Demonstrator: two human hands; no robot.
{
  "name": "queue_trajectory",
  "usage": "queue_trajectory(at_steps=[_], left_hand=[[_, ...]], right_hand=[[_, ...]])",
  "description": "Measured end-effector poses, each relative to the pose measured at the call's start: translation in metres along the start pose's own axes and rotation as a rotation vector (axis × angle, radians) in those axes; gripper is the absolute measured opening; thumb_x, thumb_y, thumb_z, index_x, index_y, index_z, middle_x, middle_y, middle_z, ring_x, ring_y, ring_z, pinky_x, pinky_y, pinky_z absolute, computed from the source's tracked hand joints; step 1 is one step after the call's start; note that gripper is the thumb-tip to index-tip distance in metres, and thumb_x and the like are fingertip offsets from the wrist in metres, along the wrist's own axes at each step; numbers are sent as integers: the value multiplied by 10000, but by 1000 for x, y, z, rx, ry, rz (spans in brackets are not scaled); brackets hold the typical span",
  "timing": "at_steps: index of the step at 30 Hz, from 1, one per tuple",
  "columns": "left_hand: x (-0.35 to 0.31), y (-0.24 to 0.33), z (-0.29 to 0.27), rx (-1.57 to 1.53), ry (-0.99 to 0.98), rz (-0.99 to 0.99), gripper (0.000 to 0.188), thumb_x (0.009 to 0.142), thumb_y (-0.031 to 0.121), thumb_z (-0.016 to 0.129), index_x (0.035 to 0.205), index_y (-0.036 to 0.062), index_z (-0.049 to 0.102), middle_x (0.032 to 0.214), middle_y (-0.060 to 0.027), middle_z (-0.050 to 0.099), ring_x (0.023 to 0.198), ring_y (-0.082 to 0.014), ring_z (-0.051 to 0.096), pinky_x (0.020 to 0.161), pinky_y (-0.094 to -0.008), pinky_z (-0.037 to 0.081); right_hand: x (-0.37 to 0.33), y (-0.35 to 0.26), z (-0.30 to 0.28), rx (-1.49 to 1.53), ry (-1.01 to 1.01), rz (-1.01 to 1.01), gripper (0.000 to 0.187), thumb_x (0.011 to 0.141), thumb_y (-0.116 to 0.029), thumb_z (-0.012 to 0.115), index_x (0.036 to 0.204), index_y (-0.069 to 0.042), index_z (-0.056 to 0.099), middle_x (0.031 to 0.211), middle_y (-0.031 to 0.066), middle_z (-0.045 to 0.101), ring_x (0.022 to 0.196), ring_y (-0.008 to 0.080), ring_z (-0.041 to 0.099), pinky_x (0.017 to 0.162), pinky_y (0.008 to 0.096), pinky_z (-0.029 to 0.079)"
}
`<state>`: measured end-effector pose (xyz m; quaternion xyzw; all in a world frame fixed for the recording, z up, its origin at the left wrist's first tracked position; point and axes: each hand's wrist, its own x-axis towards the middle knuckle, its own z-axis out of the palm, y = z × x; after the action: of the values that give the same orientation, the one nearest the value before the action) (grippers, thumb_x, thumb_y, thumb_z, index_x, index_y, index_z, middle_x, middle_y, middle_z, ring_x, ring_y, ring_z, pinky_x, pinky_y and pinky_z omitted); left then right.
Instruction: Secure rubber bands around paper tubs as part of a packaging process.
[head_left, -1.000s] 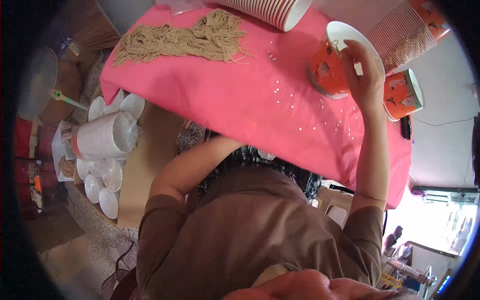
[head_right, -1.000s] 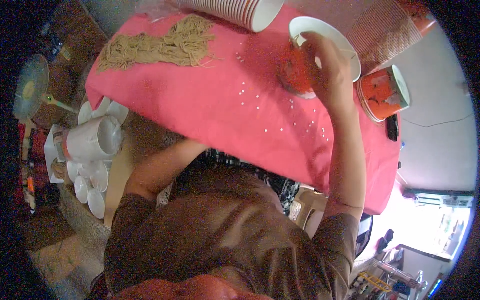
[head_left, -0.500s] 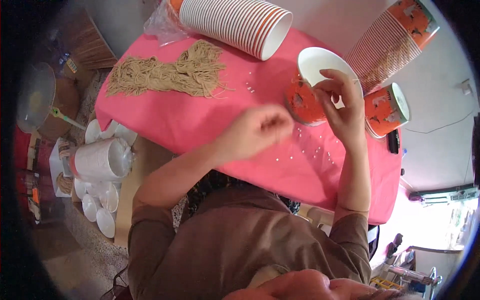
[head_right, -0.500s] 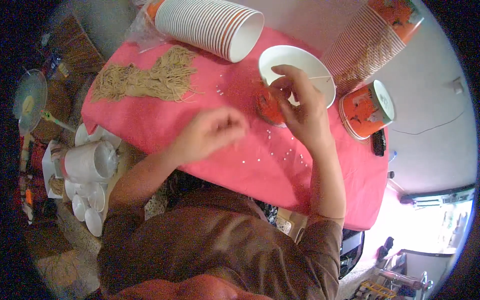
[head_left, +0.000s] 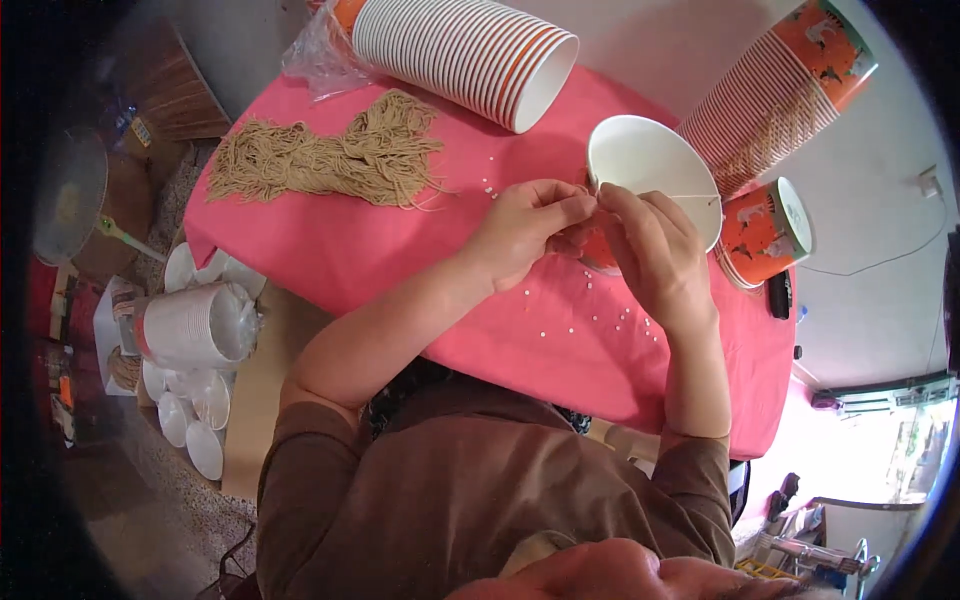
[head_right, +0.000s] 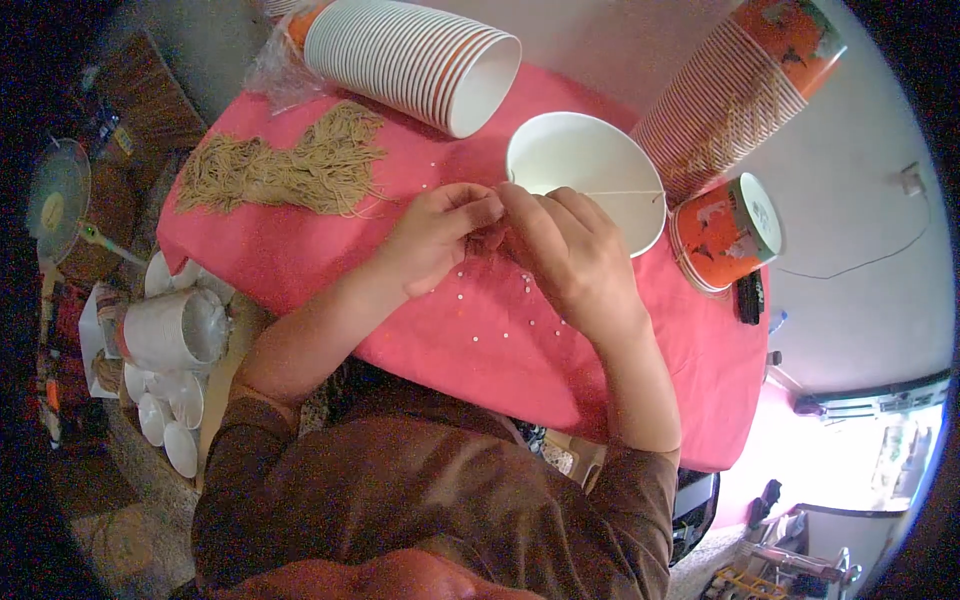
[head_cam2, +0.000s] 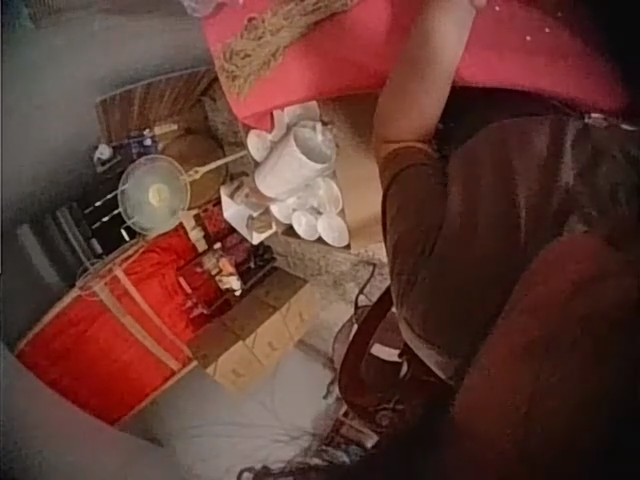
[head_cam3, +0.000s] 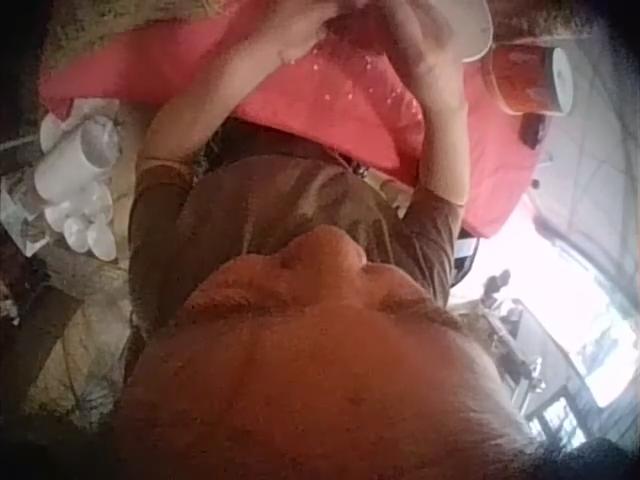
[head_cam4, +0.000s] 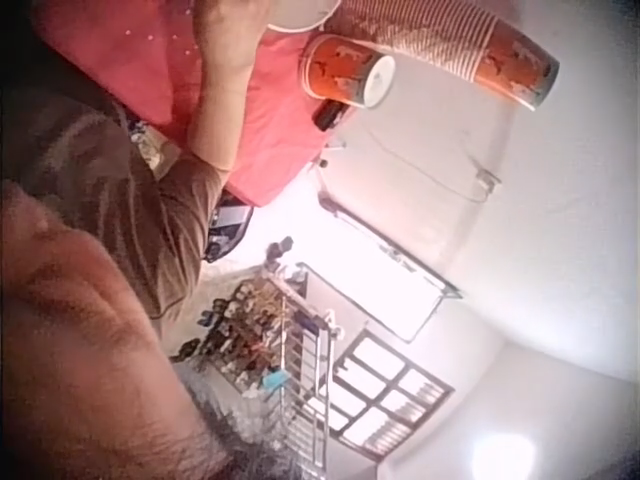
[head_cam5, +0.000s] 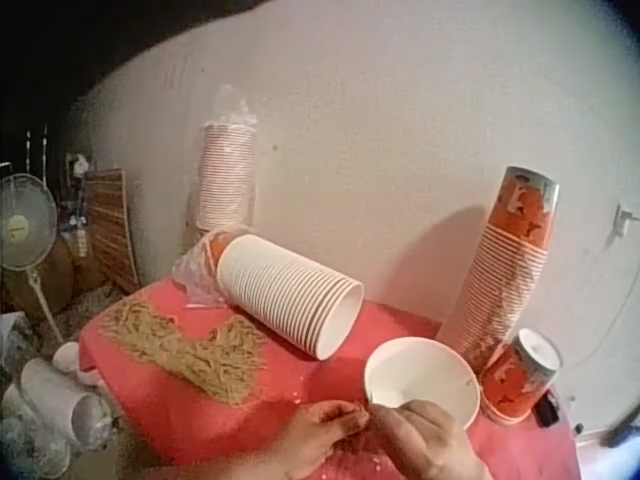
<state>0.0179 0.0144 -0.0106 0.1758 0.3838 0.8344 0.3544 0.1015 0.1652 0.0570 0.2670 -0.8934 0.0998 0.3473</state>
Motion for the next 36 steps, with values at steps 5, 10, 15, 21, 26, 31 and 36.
queue_trajectory(at_steps=[5, 10, 15, 21, 26, 31, 36], left_hand=[[-4, -1, 0, -89, -56, 38, 140, 946, 167, 590, 986, 33, 605, 852, -20, 612, 742, -114, 590, 690, -288, 522], [-1, -12, -1, -27, -106, 82, 163, 964, 183, 559, 1022, 33, 587, 894, -25, 613, 763, -113, 592, 724, -292, 538], [-5, -11, 10, -102, 38, 91, 167, 968, 187, 546, 1030, 36, 579, 851, -7, 586, 741, -98, 564, 690, -280, 532], [8, -14, 7, -37, 63, 27, 160, 974, 199, 528, 1059, 74, 580, 841, 13, 578, 738, -84, 534, 629, -253, 445], [7, -8, 7, -54, 77, 11, 148, 957, 211, 562, 941, 69, 600, 773, 28, 550, 683, -71, 514, 589, -232, 433], [6, -17, -11, -256, -71, -86, 114, 935, 175, 583, 1013, 92, 593, 838, 10, 595, 715, -100, 539, 605, -272, 432], [3, -23, -8, -207, -7, -36, 111, 920, 156, 600, 1017, 102, 595, 846, 19, 600, 731, -96, 542, 602, -262, 422]], right_hand=[[-3, 6, 5, -47, -27, 30, 356, 662, -53, 667, 1010, -8, 605, 867, 94, 609, 782, 266, 594, 686, 379, 501], [-3, 7, 6, -62, -32, -1, 324, 664, -64, 658, 981, -20, 604, 906, 91, 603, 804, 266, 583, 702, 378, 492], [0, 4, 11, -220, -179, -5, 272, 723, -108, 605, 992, -64, 602, 941, 73, 561, 897, 247, 549, 759, 369, 454], [2, 14, 7, -227, -162, -27, 271, 729, -132, 606, 994, -78, 611, 967, 65, 552, 919, 242, 540, 776, 365, 428], [2, 15, 9, -153, -110, -1, 238, 715, -101, 645, 947, -73, 602, 947, 72, 547, 879, 261, 541, 776, 379, 417], [3, 14, 7, -110, -75, -47, 209, 722, -58, 663, 919, -68, 592, 923, 79, 542, 841, 273, 539, 755, 387, 412], [1, 13, 7, -155, -155, -7, 246, 713, -151, 629, 940, -60, 601, 962, 77, 549, 930, 253, 542, 862, 387, 417]])
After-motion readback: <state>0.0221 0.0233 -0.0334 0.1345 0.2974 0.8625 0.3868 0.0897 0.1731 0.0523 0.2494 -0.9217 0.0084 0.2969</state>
